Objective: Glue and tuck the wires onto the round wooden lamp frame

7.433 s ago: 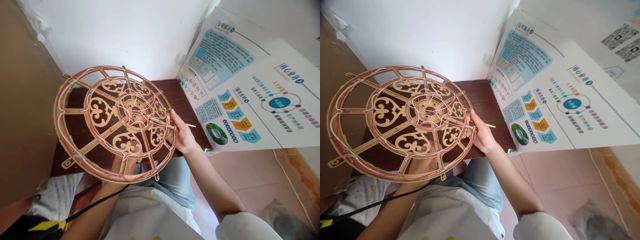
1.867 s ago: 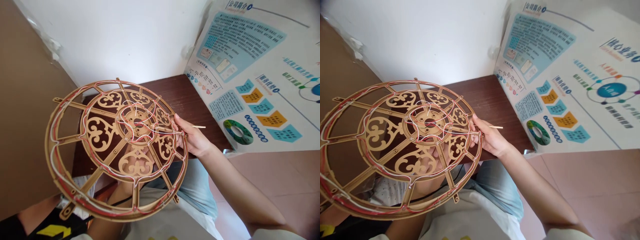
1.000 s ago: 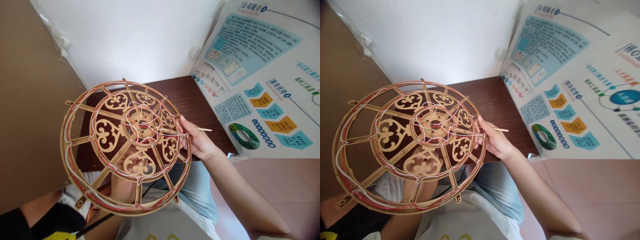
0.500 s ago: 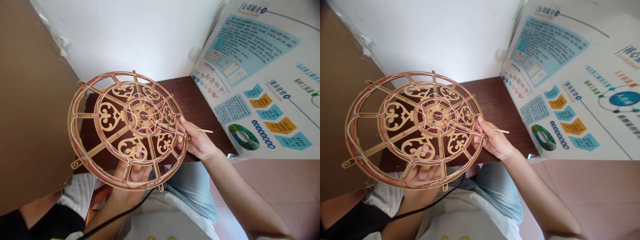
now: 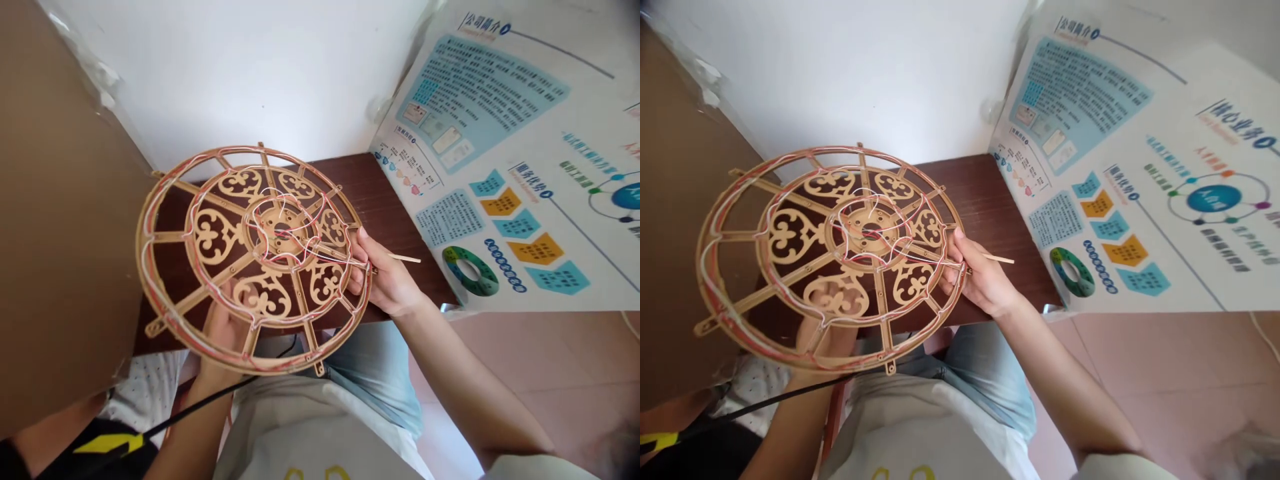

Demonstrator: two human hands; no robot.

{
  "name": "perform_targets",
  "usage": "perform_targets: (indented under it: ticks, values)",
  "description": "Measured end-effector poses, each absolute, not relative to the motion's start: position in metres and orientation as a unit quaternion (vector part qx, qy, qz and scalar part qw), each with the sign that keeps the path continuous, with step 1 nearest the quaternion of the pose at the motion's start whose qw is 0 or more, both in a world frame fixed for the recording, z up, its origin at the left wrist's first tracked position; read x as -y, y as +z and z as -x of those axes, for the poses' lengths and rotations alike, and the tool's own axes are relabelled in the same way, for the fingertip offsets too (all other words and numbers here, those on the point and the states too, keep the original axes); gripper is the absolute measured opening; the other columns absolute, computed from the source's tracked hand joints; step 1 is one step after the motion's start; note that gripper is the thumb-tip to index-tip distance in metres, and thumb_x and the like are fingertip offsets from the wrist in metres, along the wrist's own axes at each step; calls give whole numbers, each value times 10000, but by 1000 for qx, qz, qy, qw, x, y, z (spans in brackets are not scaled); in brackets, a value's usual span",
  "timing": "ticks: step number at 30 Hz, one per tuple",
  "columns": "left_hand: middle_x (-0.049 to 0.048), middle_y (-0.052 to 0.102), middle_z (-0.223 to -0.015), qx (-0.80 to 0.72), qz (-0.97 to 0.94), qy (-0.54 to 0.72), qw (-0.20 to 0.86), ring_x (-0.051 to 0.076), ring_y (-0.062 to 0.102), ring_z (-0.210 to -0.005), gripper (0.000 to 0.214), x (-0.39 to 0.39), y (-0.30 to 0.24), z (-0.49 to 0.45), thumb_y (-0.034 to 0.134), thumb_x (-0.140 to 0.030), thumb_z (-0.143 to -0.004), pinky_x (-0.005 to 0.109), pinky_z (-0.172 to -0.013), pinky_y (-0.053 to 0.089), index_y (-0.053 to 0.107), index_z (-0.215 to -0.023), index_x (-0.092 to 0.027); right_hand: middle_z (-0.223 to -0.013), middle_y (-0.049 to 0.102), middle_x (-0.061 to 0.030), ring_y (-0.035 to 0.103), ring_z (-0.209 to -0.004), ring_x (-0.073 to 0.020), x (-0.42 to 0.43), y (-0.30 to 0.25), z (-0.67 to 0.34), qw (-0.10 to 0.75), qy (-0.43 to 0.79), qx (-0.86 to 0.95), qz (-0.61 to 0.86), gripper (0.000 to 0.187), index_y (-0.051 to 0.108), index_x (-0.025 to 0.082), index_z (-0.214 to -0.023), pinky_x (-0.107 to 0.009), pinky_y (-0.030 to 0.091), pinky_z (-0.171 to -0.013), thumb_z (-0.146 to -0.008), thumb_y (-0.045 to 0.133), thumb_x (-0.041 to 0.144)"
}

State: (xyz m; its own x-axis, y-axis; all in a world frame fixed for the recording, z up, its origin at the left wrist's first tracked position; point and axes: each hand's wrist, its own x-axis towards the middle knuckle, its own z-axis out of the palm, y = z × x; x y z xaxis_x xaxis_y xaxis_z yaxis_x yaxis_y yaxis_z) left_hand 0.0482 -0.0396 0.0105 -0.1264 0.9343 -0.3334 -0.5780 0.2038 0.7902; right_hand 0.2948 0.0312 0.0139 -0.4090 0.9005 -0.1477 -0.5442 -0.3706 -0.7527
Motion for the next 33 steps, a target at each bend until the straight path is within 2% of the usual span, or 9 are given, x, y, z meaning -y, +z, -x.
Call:
perform_targets:
  ticks: [2,4,6,8,10,13,19,26,33]
  values:
    - [-3,744,-876,-460,-205,587,634,156,718,-829,224,44,-2,-49,931,-293,-817,254,-827,614,739,-910,-225,-519,547,73,499,-439,-82,-32,15,-294,480,767,317,283,621,465,230,-651,-180,501,-466,-865,873,646]
    - [68,789,-1130,-435,-237,556,667,247,752,-1049,469,49,-9,-49,1009,-269,-686,354,-928,636,766,-1086,-243,-536,554,71,511,-456,-90,-32,15,-293,490,757,323,286,609,468,233,-667,-189,501,-475,-877,860,649]
    - [124,753,-1338,-376,-301,506,716,367,707,-1265,701,52,-10,-49,1035,-282,-621,509,-1046,615,748,-1260,-287,-547,563,63,531,-473,-110,-31,15,-291,494,742,341,300,596,480,239,-684,-214,506,-484,-892,831,674]
    - [145,731,-1410,-319,-354,470,743,433,658,-1366,743,53,-8,-50,1010,-313,-664,626,-1133,552,728,-1352,-308,-570,592,45,564,-501,-139,-30,13,-289,496,712,378,323,585,494,246,-701,-252,519,-506,-916,785,706]
    - [147,752,-1393,-306,-344,496,736,443,664,-1371,660,50,-4,-54,951,-353,-753,667,-1172,511,732,-1373,-296,-612,636,23,605,-545,-169,-29,11,-287,495,678,419,346,565,509,254,-722,-290,537,-548,-958,723,720]
    - [136,784,-1348,-333,-253,563,713,413,680,-1366,587,43,4,-65,855,-417,-847,655,-1206,487,723,-1403,-283,-656,668,8,641,-610,-200,-29,8,-290,487,627,470,387,529,553,265,-757,-326,546,-607,-1018,633,719]
    - [114,796,-1333,-353,-214,563,716,399,696,-1347,564,34,13,-75,819,-341,-804,592,-1191,526,745,-1358,-265,-718,708,-25,652,-707,-230,-33,9,-296,450,531,553,458,538,665,280,-778,-364,519,-727,-1065,537,717]
    - [79,837,-1170,-428,-153,560,693,360,770,-1192,514,36,10,-74,791,-242,-728,525,-1068,626,777,-1242,-239,-694,663,-20,669,-694,-247,-31,9,-289,462,579,494,456,517,671,294,-827,-380,550,-654,-994,607,779]
    - [74,850,-1081,-422,-153,543,710,393,757,-1226,436,36,19,-80,762,-297,-738,579,-1092,607,802,-1168,-235,-727,690,-29,705,-735,-237,-27,9,-291,465,593,476,454,542,643,279,-826,-365,592,-654,-980,615,798]
